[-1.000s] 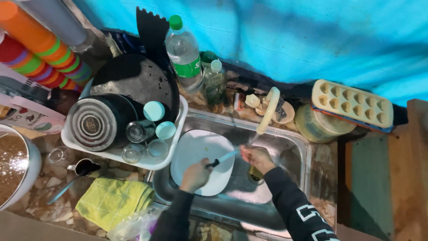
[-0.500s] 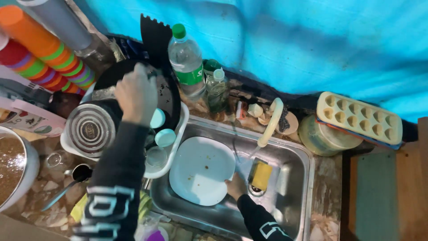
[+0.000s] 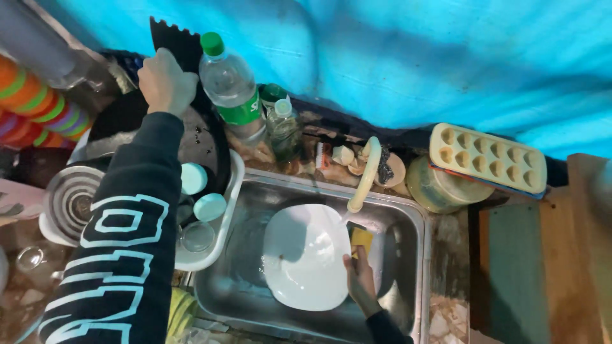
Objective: Clean a digital kitchen scale with a cloth and wash a ceramic plate in a sink using a sponge.
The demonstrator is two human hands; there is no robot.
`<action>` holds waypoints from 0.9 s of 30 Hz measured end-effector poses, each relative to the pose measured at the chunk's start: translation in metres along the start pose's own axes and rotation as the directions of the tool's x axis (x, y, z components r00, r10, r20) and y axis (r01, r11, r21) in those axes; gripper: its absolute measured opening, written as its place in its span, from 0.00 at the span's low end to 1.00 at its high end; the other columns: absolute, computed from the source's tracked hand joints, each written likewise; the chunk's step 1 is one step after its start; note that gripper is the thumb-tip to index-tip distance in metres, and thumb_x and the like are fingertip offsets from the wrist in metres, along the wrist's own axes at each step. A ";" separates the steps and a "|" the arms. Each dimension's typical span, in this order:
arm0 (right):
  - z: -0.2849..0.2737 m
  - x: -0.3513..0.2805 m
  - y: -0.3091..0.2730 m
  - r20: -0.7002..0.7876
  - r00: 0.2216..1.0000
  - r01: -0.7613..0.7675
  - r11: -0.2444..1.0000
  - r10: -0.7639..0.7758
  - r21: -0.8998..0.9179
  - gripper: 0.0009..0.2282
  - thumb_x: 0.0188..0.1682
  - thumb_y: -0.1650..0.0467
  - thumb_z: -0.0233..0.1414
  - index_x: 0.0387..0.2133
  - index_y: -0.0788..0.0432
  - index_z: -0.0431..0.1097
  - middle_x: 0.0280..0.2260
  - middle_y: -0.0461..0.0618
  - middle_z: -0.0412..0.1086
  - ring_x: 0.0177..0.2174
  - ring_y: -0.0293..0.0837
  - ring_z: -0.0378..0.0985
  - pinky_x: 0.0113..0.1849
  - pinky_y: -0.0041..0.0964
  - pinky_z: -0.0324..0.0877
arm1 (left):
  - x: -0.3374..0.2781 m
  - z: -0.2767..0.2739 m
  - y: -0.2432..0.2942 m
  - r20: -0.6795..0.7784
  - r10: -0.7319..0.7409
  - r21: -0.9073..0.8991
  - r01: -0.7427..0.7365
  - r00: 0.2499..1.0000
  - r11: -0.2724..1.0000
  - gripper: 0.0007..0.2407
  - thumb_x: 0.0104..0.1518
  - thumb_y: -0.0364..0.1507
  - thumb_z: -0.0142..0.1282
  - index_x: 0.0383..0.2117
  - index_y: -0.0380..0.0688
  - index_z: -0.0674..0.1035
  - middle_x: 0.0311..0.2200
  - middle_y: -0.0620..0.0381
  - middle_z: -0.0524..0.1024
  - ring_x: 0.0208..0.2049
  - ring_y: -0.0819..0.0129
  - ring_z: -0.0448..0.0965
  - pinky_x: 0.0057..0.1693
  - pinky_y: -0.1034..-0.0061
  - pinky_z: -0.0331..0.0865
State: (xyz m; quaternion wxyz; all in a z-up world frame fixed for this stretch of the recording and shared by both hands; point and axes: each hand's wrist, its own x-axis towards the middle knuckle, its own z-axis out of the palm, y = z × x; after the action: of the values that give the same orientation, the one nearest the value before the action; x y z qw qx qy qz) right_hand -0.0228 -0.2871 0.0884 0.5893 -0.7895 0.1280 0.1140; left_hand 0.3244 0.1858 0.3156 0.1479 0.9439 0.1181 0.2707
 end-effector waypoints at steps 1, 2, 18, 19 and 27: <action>-0.008 -0.005 -0.021 -0.020 0.995 -0.102 0.992 0.101 -0.074 0.12 0.57 0.61 0.48 0.46 0.54 0.62 0.24 0.51 0.69 0.27 0.42 0.70 0.34 0.37 0.66 | 0.002 0.009 -0.006 0.017 0.000 0.015 0.000 1.000 1.000 0.21 0.43 0.30 0.73 0.38 0.31 0.76 0.31 0.33 0.79 0.34 0.34 0.80 0.40 0.49 0.75; -0.013 -0.012 -0.042 -0.043 0.979 -0.205 0.968 0.201 -0.145 0.13 0.56 0.59 0.45 0.48 0.51 0.60 0.23 0.50 0.73 0.26 0.42 0.74 0.34 0.34 0.67 | 0.002 0.016 -0.014 0.035 -0.002 0.034 0.001 0.999 0.999 0.26 0.44 0.30 0.74 0.45 0.27 0.73 0.30 0.31 0.78 0.32 0.33 0.80 0.39 0.47 0.75; -0.043 0.002 0.038 -0.103 0.940 -0.170 0.710 0.325 0.684 0.06 0.54 0.68 0.52 0.41 0.55 0.67 0.34 0.44 0.69 0.33 0.40 0.70 0.32 0.37 0.66 | -0.417 0.007 0.057 0.719 -0.314 -0.173 0.597 0.620 0.783 0.36 0.51 0.40 0.68 0.64 0.38 0.62 0.56 0.44 0.72 0.52 0.53 0.76 0.54 0.63 0.70; -0.043 0.001 0.026 -0.107 0.937 -0.182 0.726 0.332 0.664 0.07 0.53 0.68 0.52 0.42 0.55 0.68 0.34 0.42 0.69 0.35 0.38 0.71 0.35 0.35 0.68 | -0.425 0.013 0.052 0.835 -0.273 -0.178 0.703 0.479 0.689 0.28 0.55 0.40 0.62 0.61 0.39 0.71 0.51 0.44 0.78 0.49 0.57 0.80 0.54 0.65 0.71; -0.039 0.033 0.042 -0.075 0.991 -0.055 0.855 0.109 0.515 0.09 0.56 0.69 0.52 0.48 0.55 0.70 0.39 0.44 0.70 0.38 0.35 0.70 0.41 0.31 0.67 | -0.402 -0.050 0.070 0.929 -0.139 -0.281 0.900 0.342 0.332 0.21 0.56 0.29 0.60 0.57 0.41 0.76 0.48 0.49 0.82 0.49 0.63 0.81 0.55 0.68 0.73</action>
State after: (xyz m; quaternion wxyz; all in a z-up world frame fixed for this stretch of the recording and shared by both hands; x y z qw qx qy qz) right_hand -0.0047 -0.3380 0.0500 0.7652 -0.6032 0.2169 0.0604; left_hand -0.0247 0.0096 0.1883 0.6696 0.6607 0.2533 -0.2257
